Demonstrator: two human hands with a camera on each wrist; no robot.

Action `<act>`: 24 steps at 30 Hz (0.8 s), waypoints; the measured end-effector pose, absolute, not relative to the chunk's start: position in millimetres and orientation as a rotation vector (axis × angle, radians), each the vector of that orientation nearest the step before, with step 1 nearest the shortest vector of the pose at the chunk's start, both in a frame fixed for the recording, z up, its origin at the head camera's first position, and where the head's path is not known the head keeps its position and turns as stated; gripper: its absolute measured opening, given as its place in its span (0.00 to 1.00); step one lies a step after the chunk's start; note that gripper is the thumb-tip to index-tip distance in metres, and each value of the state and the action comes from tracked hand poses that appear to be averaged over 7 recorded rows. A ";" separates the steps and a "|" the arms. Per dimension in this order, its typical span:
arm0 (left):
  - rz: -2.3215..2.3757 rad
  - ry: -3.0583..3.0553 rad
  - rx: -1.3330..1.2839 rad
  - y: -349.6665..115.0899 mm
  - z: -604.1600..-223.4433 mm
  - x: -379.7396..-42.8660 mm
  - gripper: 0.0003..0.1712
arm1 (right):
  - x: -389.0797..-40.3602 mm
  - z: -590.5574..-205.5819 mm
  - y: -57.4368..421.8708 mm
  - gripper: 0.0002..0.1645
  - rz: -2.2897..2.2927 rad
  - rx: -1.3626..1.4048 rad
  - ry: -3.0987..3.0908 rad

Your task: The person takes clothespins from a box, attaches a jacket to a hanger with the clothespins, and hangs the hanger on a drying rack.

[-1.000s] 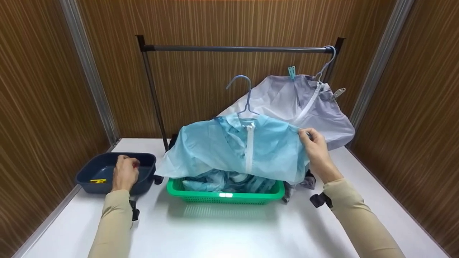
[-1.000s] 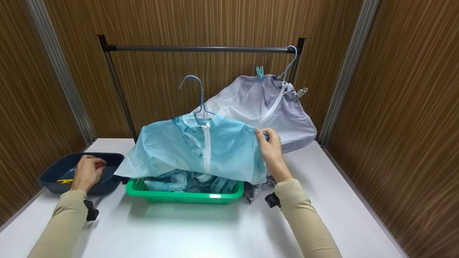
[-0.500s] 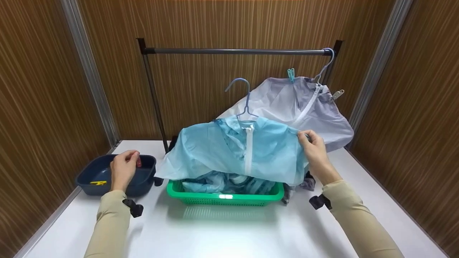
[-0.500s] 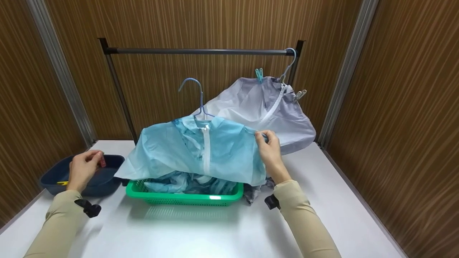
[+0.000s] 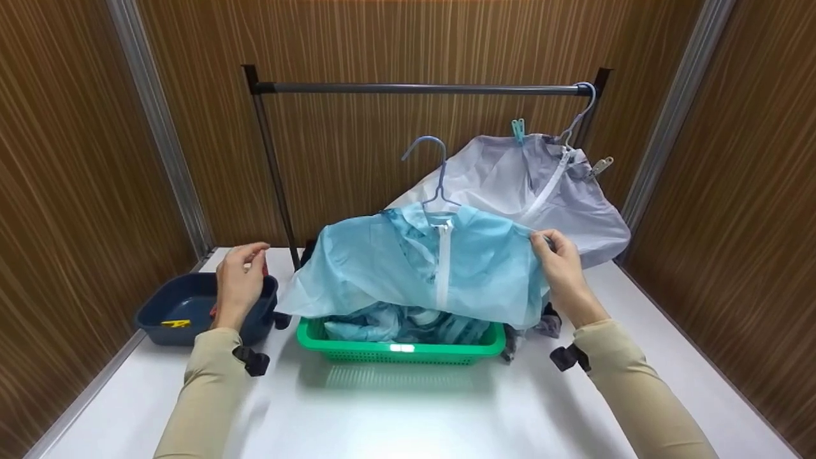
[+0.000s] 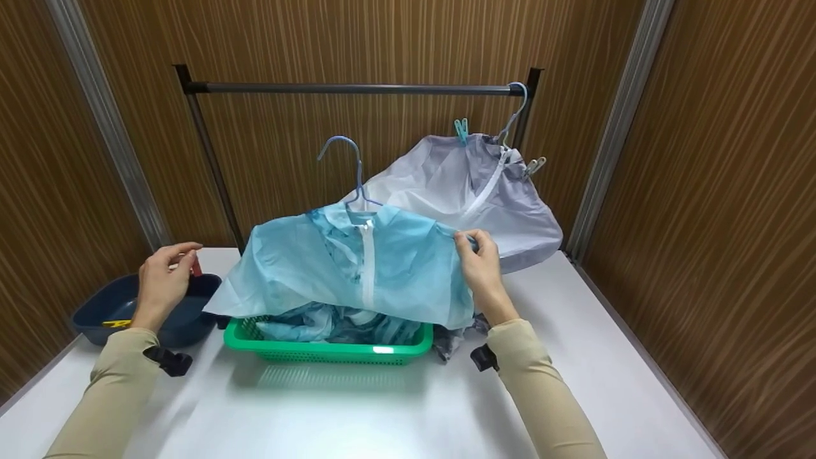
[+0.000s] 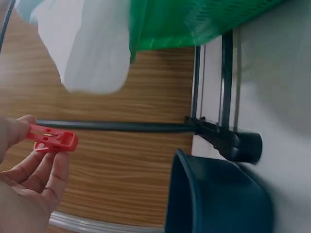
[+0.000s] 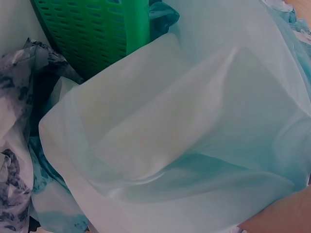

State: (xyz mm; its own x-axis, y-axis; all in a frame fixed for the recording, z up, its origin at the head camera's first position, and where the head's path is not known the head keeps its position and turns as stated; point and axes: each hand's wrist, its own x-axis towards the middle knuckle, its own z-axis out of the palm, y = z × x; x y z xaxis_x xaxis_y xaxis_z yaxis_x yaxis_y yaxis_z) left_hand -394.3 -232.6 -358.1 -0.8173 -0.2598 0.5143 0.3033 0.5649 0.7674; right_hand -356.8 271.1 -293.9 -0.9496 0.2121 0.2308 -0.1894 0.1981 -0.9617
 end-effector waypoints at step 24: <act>-1.169 -2.008 -0.518 -161.2 -323.9 -382.9 0.17 | -361.9 -295.9 273.2 0.10 1.811 0.013 -2.156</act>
